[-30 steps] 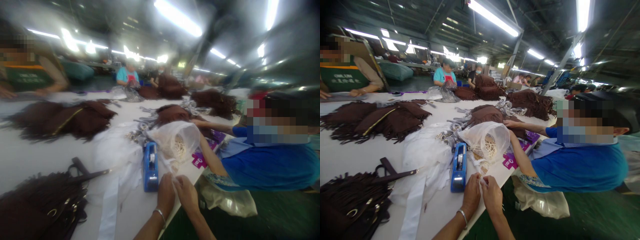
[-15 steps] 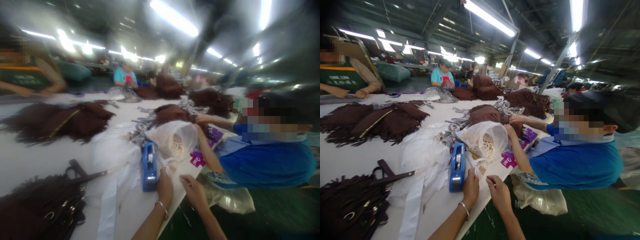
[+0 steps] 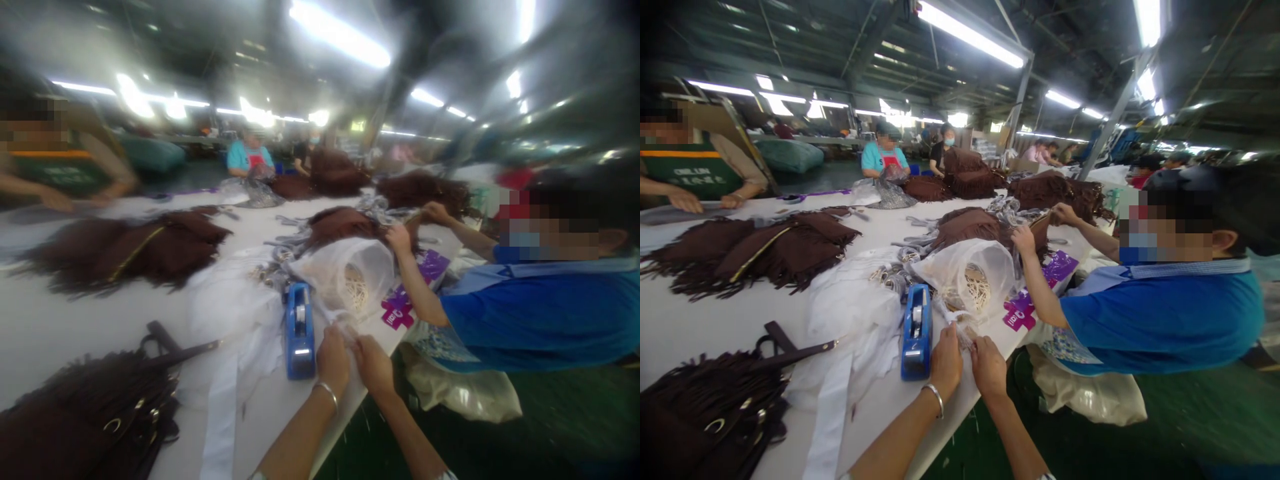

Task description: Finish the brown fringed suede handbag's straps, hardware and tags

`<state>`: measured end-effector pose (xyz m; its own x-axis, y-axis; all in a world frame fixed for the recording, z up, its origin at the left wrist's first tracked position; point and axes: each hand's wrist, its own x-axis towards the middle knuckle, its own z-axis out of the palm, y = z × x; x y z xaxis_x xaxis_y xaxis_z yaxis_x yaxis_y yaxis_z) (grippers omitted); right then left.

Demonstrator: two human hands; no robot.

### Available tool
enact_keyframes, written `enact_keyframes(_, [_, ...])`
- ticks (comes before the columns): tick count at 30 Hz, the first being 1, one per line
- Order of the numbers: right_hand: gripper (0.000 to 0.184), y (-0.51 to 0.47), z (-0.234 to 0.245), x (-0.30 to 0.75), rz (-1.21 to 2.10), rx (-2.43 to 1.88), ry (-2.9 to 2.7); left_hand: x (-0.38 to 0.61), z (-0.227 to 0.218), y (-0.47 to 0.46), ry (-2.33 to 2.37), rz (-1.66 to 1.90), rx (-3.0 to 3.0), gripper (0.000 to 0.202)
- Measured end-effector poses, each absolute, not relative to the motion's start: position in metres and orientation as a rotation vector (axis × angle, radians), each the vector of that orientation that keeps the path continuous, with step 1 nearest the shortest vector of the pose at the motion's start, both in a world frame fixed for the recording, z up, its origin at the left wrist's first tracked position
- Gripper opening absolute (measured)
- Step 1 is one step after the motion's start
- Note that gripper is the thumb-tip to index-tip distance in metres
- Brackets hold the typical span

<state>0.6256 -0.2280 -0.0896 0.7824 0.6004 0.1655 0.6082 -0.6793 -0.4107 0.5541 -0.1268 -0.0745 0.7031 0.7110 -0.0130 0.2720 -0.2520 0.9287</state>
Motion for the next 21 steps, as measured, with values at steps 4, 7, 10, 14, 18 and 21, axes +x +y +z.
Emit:
enact_keyframes(4, [0.025, -0.243, -0.083, 0.638, 0.112, -2.424, -1.017, 0.554, -0.078, -0.13, 0.804, 0.557, 2.121, 0.041])
enact_keyframes(7, [0.031, -0.25, -0.078, 0.651, 0.162, -2.392, -0.968, 0.553, -0.094, -0.132, 0.825, 0.624, 2.387, 0.044])
enact_keyframes(10, [0.034, -0.241, -0.079, 0.658, 0.162, -2.41, -0.877, 0.553, -0.113, -0.133, 0.822, 0.66, 2.455, 0.045])
enact_keyframes(14, [0.027, -0.217, -0.084, 0.655, 0.162, -2.428, -0.874, 0.551, -0.125, -0.133, 0.773, 0.69, 2.501, 0.049])
enact_keyframes(18, [0.027, -0.213, -0.083, 0.645, 0.084, -2.477, -0.885, 0.55, -0.121, -0.133, 0.71, 0.73, 2.546, 0.057])
enact_keyframes(21, [0.026, -0.231, -0.076, 0.637, 0.043, -2.465, -1.038, 0.55, -0.118, -0.134, 0.704, 0.705, 2.585, 0.057])
